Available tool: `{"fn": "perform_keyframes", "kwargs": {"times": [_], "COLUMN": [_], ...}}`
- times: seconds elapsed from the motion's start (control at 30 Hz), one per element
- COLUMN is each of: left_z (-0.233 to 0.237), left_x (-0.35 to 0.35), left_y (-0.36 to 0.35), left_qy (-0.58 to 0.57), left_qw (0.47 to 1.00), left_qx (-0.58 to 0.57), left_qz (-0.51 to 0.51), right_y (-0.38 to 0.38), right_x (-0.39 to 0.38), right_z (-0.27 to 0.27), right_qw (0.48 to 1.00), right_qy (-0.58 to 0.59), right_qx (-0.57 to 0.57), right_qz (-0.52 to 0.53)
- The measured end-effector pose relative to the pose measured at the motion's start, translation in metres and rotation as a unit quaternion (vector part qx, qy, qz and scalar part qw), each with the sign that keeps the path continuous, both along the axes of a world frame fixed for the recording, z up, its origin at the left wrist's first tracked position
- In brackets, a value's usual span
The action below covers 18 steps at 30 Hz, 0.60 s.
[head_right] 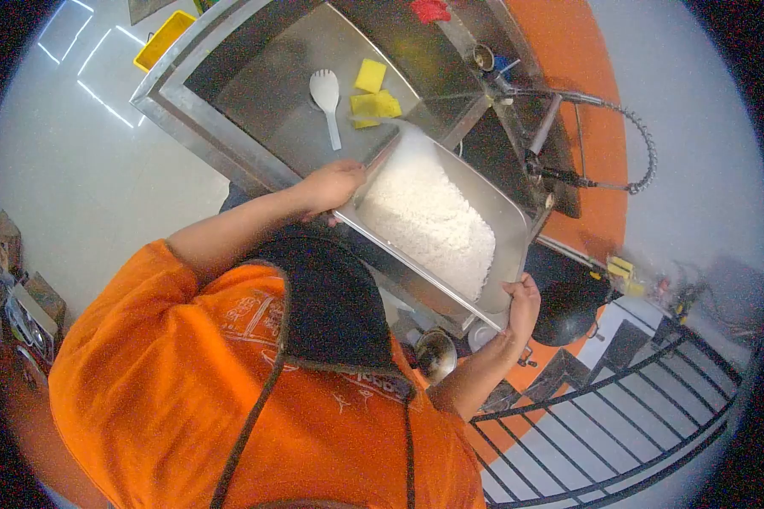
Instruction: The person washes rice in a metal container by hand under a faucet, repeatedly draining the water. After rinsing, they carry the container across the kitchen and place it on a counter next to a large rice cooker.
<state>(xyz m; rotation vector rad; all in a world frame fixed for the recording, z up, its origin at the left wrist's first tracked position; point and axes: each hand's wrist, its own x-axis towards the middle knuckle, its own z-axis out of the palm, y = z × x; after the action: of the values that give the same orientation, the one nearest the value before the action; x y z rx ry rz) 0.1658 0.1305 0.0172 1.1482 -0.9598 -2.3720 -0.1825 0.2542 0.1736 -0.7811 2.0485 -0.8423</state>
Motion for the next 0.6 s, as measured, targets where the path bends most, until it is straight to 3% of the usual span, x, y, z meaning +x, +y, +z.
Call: {"fn": "perform_keyframes", "kwargs": {"times": [0.6], "left_z": [-0.009], "left_x": [-0.002], "left_y": [-0.001], "left_qy": [0.024], "left_qw": [1.0], "left_qx": [0.004], "left_qz": [0.011], "right_y": [-0.011], "right_x": [0.012], "right_z": [0.012], "right_qw": [1.0], "right_qy": [-0.002], "right_qx": [-0.006], "right_qz": [-0.005]}}
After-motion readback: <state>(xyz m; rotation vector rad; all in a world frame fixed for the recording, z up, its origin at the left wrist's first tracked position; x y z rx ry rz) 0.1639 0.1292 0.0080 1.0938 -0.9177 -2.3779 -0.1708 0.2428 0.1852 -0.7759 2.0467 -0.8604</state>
